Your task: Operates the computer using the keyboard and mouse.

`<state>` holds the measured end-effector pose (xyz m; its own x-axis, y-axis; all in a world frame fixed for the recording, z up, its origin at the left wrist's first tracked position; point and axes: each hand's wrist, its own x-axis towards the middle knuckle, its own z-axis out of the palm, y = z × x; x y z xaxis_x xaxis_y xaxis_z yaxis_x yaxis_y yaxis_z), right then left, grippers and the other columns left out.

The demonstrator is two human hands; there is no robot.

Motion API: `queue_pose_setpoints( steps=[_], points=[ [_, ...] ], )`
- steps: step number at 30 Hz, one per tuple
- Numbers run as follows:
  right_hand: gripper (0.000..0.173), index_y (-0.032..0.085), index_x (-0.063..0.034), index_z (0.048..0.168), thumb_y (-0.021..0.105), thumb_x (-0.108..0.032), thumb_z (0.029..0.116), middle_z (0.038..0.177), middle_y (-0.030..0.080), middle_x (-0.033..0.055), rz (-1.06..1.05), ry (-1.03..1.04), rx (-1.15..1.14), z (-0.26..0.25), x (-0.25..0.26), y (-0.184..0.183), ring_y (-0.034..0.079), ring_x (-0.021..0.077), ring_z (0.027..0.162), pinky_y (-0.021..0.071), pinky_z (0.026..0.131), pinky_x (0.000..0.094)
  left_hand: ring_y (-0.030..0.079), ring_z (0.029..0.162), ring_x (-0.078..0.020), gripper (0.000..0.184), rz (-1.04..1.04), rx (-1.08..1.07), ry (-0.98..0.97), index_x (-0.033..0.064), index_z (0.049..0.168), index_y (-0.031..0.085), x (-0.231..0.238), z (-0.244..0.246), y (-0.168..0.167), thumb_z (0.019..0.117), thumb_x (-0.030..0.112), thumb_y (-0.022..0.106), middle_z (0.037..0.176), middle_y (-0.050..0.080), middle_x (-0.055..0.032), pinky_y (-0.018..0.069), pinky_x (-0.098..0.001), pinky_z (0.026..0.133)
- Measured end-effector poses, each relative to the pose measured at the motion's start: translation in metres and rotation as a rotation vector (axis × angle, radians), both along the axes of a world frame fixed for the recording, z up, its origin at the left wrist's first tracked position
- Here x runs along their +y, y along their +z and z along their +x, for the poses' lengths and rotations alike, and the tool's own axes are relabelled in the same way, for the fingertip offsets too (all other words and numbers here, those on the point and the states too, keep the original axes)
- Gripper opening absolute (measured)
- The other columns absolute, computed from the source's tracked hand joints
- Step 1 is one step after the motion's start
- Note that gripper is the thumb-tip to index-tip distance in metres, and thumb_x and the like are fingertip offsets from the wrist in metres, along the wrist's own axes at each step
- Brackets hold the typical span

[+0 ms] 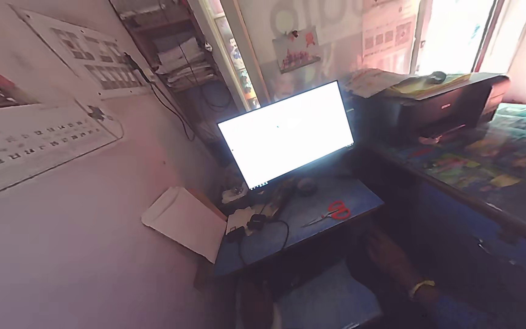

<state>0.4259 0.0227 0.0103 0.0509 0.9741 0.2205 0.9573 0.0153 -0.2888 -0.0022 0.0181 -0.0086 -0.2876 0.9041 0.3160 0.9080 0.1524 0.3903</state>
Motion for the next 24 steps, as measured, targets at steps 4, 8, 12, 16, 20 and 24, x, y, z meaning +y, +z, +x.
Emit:
queue_pose_setpoints(
  steps=[4,8,12,16,20,24],
  points=[
    [0.046,0.062,-0.0152,0.141,0.043,-0.037,0.1056,0.15,0.053,0.0167,0.077,0.003,-0.031,0.0,-0.002,-0.005,0.052,0.0323,0.139,0.0465,0.112,0.0461,0.049,0.141,-0.0381,0.064,0.054,0.027,-0.005,-0.0033,0.146,0.05,0.003,-0.004,-0.011,0.1039,0.045,0.047,0.15,0.051,-0.0247,0.0393,-0.0517,0.117],
    [0.047,0.06,-0.0169,0.143,0.042,-0.039,0.106,0.152,0.052,0.0153,0.052,0.009,-0.016,-0.001,-0.003,-0.003,0.051,0.0318,0.139,0.0469,0.111,0.047,0.048,0.142,-0.0359,0.069,0.068,0.045,0.001,-0.0008,0.148,0.048,0.006,-0.011,-0.025,0.1039,0.051,0.043,0.153,0.049,-0.0223,0.0396,-0.0511,0.117],
    [0.045,0.061,-0.0172,0.142,0.044,-0.038,0.1055,0.151,0.053,0.0138,0.068,0.017,-0.016,0.0,-0.003,-0.004,0.052,0.0311,0.139,0.0475,0.111,0.0462,0.049,0.14,-0.0397,0.067,0.062,0.007,-0.002,-0.0045,0.149,0.046,0.001,-0.007,-0.019,0.1038,0.044,0.049,0.151,0.049,-0.0259,0.0406,-0.054,0.116],
    [0.046,0.06,-0.0159,0.143,0.045,-0.037,0.1053,0.151,0.053,0.0147,0.052,0.02,-0.009,0.0,-0.003,-0.004,0.051,0.0321,0.139,0.046,0.112,0.0462,0.052,0.137,-0.0411,0.067,0.072,-0.001,0.002,-0.0064,0.149,0.044,-0.004,-0.004,-0.014,0.1033,0.042,0.051,0.15,0.05,-0.0277,0.0431,-0.0555,0.113],
    [0.047,0.06,-0.0167,0.143,0.044,-0.039,0.1053,0.149,0.054,0.0143,0.042,0.013,-0.011,0.001,-0.003,-0.005,0.052,0.0315,0.138,0.0467,0.112,0.0465,0.052,0.138,-0.0408,0.068,0.079,0.001,-0.008,-0.0048,0.15,0.044,-0.002,-0.008,-0.021,0.1036,0.045,0.049,0.151,0.049,-0.0271,0.0429,-0.0552,0.113],
    [0.047,0.061,-0.0157,0.142,0.045,-0.039,0.1048,0.15,0.053,0.0151,0.028,0.029,-0.011,0.001,-0.006,-0.004,0.051,0.0333,0.14,0.0447,0.114,0.0483,0.055,0.136,-0.0351,0.068,0.112,0.058,0.016,0.0001,0.147,0.051,-0.002,-0.005,-0.017,0.1041,0.053,0.043,0.147,0.056,-0.0219,0.044,-0.0513,0.113]
  ],
)
